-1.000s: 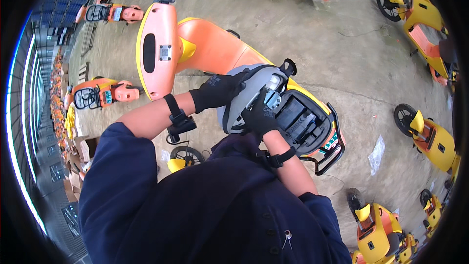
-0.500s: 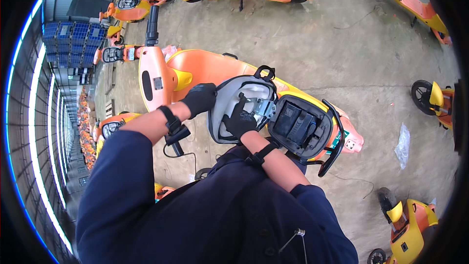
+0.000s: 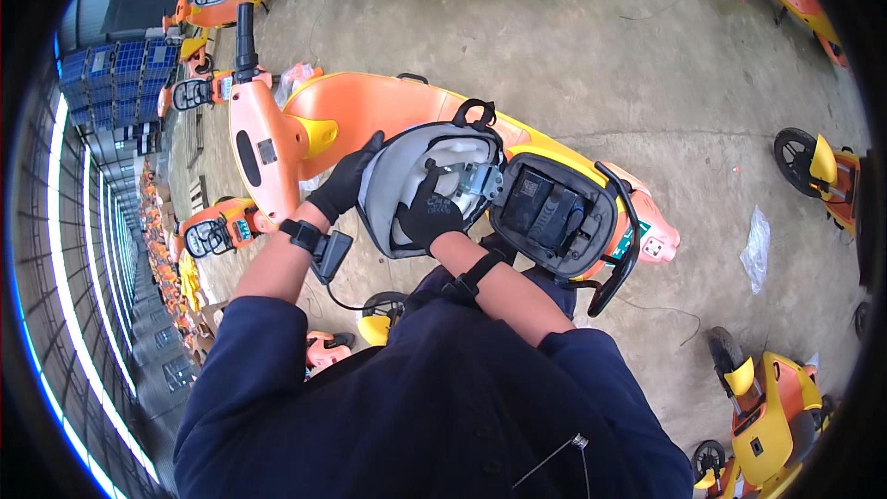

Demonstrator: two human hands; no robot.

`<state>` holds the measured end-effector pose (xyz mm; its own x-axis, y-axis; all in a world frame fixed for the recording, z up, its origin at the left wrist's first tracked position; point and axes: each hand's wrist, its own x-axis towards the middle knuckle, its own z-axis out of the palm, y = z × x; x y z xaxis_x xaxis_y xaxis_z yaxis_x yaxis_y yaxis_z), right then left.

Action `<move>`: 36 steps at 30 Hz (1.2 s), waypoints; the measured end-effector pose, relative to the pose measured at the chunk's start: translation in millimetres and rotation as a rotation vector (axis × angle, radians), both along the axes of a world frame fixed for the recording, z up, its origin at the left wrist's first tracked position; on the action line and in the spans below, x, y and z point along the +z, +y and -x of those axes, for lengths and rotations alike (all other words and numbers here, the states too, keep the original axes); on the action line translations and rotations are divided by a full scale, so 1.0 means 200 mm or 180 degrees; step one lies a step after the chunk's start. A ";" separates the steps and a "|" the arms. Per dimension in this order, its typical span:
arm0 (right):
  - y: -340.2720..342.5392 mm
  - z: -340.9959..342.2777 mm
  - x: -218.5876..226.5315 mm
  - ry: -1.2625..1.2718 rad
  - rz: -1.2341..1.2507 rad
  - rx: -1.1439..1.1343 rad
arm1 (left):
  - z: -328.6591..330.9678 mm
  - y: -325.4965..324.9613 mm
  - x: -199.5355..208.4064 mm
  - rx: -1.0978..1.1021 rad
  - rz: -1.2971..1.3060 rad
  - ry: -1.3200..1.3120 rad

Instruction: The person places a protective silver cover onto the seat of a scooter, then moves between several other scooters, handling covers and reaching into the under-seat compartments by hand.

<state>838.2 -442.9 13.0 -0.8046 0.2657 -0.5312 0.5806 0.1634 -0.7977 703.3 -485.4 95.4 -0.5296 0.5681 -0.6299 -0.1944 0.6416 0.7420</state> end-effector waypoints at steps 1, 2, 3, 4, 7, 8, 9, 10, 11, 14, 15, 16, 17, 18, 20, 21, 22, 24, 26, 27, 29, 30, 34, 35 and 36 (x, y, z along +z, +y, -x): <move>0.02 0.00 0.02 -0.0006 0.0010 0.0019 | 0.05 -0.03 -0.02 -0.0524 0.0058 0.0118; 0.04 -0.01 0.04 -0.0092 0.0142 0.0147 | 0.08 -0.06 -0.04 -0.0508 0.0069 0.0117; 0.05 -0.01 0.05 -0.0172 0.0275 0.0274 | 0.09 -0.09 -0.06 -0.0588 0.0198 0.0216; 0.05 0.00 0.04 -0.0174 0.0261 0.0262 | 0.09 -0.08 -0.06 -0.0695 0.0325 0.0314; 0.03 0.00 0.00 -0.0204 0.0286 0.0255 | 0.08 -0.07 -0.07 -0.1273 0.0500 0.1200; 0.01 0.00 -0.02 -0.0210 0.0317 0.0230 | 0.00 -0.02 -0.05 -0.0794 0.0464 0.0972; -0.01 0.01 -0.05 -0.0058 0.0034 0.0045 | -0.03 0.03 -0.02 -0.0824 0.0491 0.0960; -0.03 -0.02 -0.06 0.0093 -0.0246 -0.0107 | -0.08 0.06 0.02 -0.0920 0.0892 0.1264; 0.07 -0.02 0.05 -0.0315 0.0386 0.0266 | -0.10 0.05 0.04 -0.1006 0.1286 0.1567; 0.10 -0.07 0.07 -0.0233 0.0308 0.0288 | -0.22 0.10 0.08 -0.1340 0.1146 0.2196; 0.10 -0.08 0.05 -0.0215 0.0282 0.0239 | -0.26 0.15 0.10 -0.1431 0.1486 0.2427; 0.12 -0.10 0.06 -0.0205 0.0386 0.0262 | -0.27 0.15 0.08 -0.1405 0.1325 0.2622; 0.13 -0.11 0.06 -0.0195 0.0488 0.0285 | -0.27 0.14 0.07 -0.1418 0.1327 0.2611; 0.14 -0.10 0.07 -0.0206 0.0495 0.0277 | -0.27 0.14 0.06 -0.1539 0.1268 0.2948; 0.13 -0.11 0.08 -0.0283 0.0377 0.0378 | -0.29 0.11 0.04 -0.1640 0.1226 0.3244; 0.13 -0.12 0.07 -0.0297 0.0384 0.0393 | -0.28 0.10 0.03 -0.1670 0.1104 0.3250; 0.14 -0.10 0.07 -0.0311 0.0398 0.0437 | -0.24 0.10 0.04 -0.1691 0.0989 0.3291; 0.12 -0.06 0.06 -0.0395 0.0345 0.0444 | -0.19 0.08 0.00 -0.1709 0.0950 0.3410; 0.10 -0.03 0.03 -0.0405 0.0278 0.0413 | -0.14 0.07 -0.02 -0.2053 0.1037 0.3757; 0.06 0.00 0.01 -0.0345 0.0087 0.0345 | -0.10 0.08 -0.01 -0.2038 0.1040 0.3782; 0.09 0.02 0.06 -0.0486 0.0180 0.0432 | -0.03 0.06 -0.02 -0.2598 0.1143 0.3984; 0.09 0.03 0.07 -0.0527 0.0249 0.0482 | 0.02 0.05 -0.01 -0.2909 0.1347 0.3772; 0.06 0.06 0.06 -0.0558 0.0237 0.0494 | 0.05 0.13 -0.01 -0.3267 0.1388 0.3806; 0.05 0.06 0.06 -0.0478 0.0059 0.0429 | 0.07 0.14 -0.02 -0.3244 0.1377 0.3799; 0.05 0.06 0.06 -0.0459 -0.0034 0.0443 | 0.10 0.17 -0.03 -0.3513 0.1389 0.3765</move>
